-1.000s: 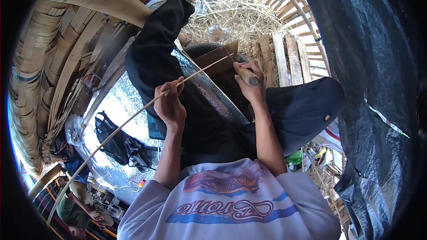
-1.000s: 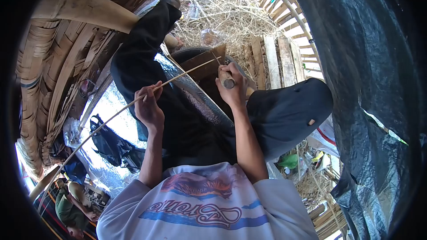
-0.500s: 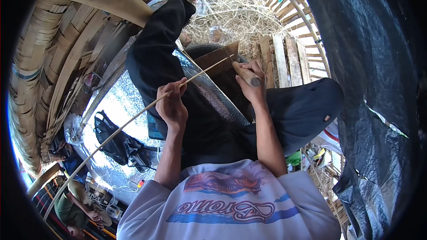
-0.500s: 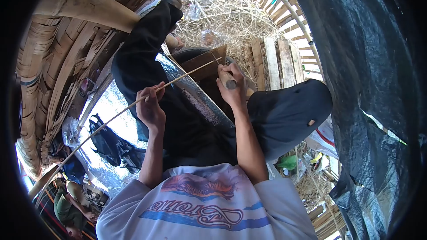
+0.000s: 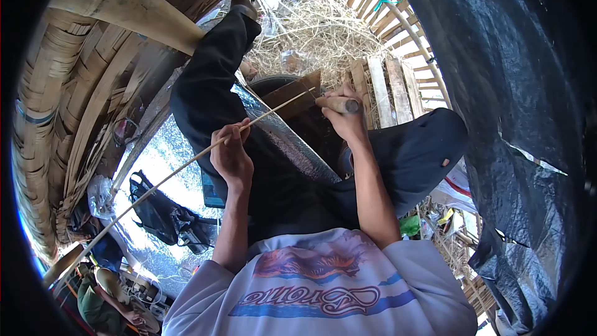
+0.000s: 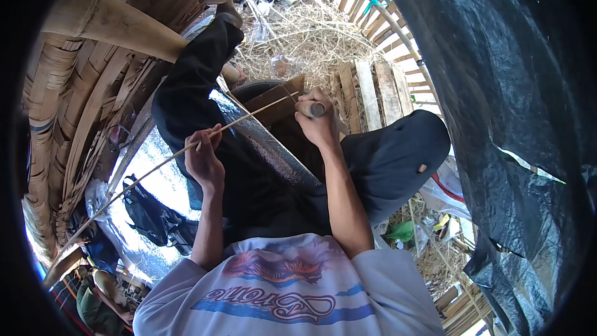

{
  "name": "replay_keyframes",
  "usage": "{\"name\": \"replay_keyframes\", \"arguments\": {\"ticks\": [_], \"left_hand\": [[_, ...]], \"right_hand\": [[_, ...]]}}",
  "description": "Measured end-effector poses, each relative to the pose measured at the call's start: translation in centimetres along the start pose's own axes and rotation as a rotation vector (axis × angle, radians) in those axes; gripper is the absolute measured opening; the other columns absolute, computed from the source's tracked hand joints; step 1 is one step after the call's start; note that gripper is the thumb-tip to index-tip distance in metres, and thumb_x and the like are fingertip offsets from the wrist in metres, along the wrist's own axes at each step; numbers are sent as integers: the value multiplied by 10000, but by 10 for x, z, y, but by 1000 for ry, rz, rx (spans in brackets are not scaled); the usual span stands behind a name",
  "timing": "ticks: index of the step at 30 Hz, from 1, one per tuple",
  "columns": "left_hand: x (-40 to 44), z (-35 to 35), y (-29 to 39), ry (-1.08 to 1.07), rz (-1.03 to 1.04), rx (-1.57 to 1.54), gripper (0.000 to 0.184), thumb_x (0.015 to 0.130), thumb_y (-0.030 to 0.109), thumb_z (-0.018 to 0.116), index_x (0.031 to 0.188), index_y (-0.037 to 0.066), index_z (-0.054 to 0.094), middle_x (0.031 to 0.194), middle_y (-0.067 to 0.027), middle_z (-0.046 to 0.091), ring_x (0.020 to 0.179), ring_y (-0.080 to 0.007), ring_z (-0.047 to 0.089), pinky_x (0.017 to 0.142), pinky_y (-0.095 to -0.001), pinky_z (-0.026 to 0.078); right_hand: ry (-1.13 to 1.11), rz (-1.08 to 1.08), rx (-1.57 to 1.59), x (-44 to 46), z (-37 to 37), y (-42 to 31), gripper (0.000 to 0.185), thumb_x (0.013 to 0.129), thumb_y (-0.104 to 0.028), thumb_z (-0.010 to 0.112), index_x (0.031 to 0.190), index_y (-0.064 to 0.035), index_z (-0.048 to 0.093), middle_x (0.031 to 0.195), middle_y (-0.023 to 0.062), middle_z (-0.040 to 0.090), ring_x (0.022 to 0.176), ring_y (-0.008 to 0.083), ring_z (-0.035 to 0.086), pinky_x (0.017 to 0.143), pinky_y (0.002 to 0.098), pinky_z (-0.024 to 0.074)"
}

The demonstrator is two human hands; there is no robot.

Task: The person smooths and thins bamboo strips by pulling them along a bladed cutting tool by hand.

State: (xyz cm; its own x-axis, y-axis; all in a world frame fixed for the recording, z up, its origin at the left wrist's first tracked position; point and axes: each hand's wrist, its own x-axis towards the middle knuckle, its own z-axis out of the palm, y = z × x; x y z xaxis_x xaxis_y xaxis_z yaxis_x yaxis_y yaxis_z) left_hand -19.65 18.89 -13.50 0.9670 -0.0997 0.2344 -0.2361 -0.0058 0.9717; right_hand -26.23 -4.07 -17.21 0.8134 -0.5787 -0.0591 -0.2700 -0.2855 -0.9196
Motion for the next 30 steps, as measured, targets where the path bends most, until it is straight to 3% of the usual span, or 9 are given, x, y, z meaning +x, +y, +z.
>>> {"name": "replay_keyframes", "arguments": {"ticks": [3, 7, 11, 13, 15, 18, 21, 25, 30], "left_hand": [[-1, -3, -4, -6, 6, 57, 137, 961, 39, 506, 1000, -89, 534, 971, -145, 577, 958, -292, 666, 843, -354, 578], [-6, -2, -1, 1, -13, 31, 135, 963, 42, 503, 997, -85, 531, 971, -153, 586, 961, -292, 666, 836, -355, 581], [-4, -6, -5, -46, 34, 94, 129, 965, 35, 495, 1001, -87, 517, 977, -159, 590, 973, -293, 663, 845, -361, 577], [-3, -4, -1, -29, 9, 81, 130, 964, 35, 496, 1000, -87, 519, 973, -157, 589, 975, -294, 662, 846, -362, 577], [-3, 0, 1, -28, -12, 49, 130, 963, 35, 497, 999, -88, 521, 968, -156, 588, 978, -296, 661, 847, -362, 577], [-4, -2, 1, -2, -18, 13, 126, 961, 33, 502, 1001, -84, 528, 963, -154, 587, 981, -298, 660, 843, -357, 578], [-6, -5, 0, -11, -31, 33, 125, 957, 31, 509, 999, -85, 530, 962, -154, 586, 984, -302, 659, 843, -352, 578], [-3, 1, 2, 1, -37, 28, 124, 954, 30, 516, 997, -85, 537, 955, -141, 576, 983, -304, 658, 848, -355, 578], [-7, -5, 2, -6, -27, 55, 127, 954, 29, 515, 992, -88, 549, 957, -137, 572, 979, -301, 659, 842, -353, 580]], "right_hand": [[-2, -74, 175, -11, -3, -16, 265, 677, 24, 717, 870, -41, 548, 910, 102, 676, 872, 252, 663, 771, 362, 510], [12, 16, -139, -4, 10, 11, 285, 670, 34, 715, 881, -36, 537, 915, 98, 688, 914, 266, 672, 782, 374, 516], [-20, -13, 61, -3, 5, 5, 285, 677, -7, 727, 892, -56, 546, 931, 110, 688, 920, 293, 667, 778, 390, 510], [-17, -15, 103, -6, 13, 11, 291, 676, -5, 728, 897, -61, 547, 931, 106, 683, 910, 284, 667, 785, 378, 509], [2, 33, -77, 0, 19, 12, 318, 662, 107, 711, 879, -34, 526, 947, 99, 662, 965, 217, 647, 829, 334, 509], [-35, 54, -56, 5, 9, 0, 308, 666, 110, 706, 874, -32, 529, 946, 92, 662, 959, 208, 647, 825, 322, 507], [-13, -63, 121, -4, 11, 9, 293, 675, -5, 728, 887, -63, 534, 931, 87, 674, 905, 267, 663, 778, 366, 501], [27, 6, -32, 7, 14, 16, 300, 662, 34, 722, 870, -47, 521, 920, 82, 674, 903, 258, 662, 789, 357, 501], [14, -56, 48, -3, 14, 18, 300, 673, 35, 719, 876, -40, 511, 925, 97, 685, 903, 263, 666, 791, 357, 509]]}}
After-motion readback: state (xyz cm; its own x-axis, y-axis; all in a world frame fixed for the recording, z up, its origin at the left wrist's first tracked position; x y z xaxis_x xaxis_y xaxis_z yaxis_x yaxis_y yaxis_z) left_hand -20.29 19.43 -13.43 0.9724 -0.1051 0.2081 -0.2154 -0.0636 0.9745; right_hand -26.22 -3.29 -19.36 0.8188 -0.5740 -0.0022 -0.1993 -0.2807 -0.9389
